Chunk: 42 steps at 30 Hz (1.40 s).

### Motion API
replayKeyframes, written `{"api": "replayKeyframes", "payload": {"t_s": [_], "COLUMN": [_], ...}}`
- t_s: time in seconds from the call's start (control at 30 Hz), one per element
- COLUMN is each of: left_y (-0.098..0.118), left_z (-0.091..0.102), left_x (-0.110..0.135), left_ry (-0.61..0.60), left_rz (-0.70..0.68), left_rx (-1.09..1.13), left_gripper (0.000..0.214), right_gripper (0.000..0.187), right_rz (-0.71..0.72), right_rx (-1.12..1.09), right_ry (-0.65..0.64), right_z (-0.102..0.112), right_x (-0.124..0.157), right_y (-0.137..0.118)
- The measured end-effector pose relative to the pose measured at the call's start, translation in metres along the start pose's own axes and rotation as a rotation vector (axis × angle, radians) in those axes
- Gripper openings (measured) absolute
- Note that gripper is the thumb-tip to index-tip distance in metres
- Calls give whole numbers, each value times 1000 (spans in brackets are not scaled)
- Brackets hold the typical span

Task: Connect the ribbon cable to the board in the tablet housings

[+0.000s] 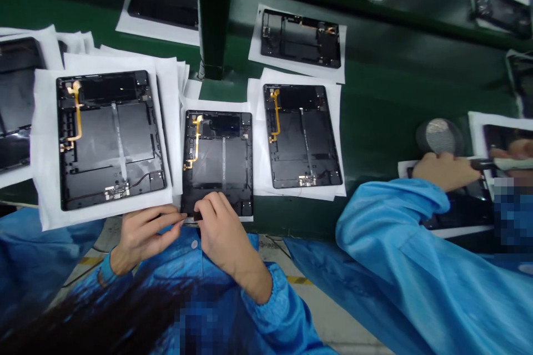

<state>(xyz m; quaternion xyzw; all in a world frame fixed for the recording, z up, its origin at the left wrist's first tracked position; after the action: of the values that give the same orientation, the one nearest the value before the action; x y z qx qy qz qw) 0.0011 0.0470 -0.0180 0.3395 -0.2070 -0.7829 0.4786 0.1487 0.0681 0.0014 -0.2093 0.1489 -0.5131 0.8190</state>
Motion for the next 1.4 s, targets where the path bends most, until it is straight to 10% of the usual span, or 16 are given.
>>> {"api": "replayKeyframes", "payload": {"t_s": [1.4], "left_y": [-4], "left_z": [16], "left_x": [-1], "left_ry": [245], "left_rz": [76], "left_rx": [-33], "left_gripper": [29], "right_gripper": [11], "right_rz": [-29], "right_rx": [59], "right_ry": [-104], "right_z": [-6], "right_x": [-21], "right_y": [-7]}}
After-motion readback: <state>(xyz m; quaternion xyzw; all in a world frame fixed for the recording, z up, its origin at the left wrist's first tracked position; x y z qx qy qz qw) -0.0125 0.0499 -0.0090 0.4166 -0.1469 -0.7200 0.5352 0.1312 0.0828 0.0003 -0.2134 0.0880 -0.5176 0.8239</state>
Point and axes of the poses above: each hand's wrist, its own x-axis away from the middle knuckle, its own z-axis out of the back of the hand, y = z × x, the point moved 7 cm from there along -x, towards the middle knuckle, and after that the axes turned 13 degrees about x, right-handed, at the moved point
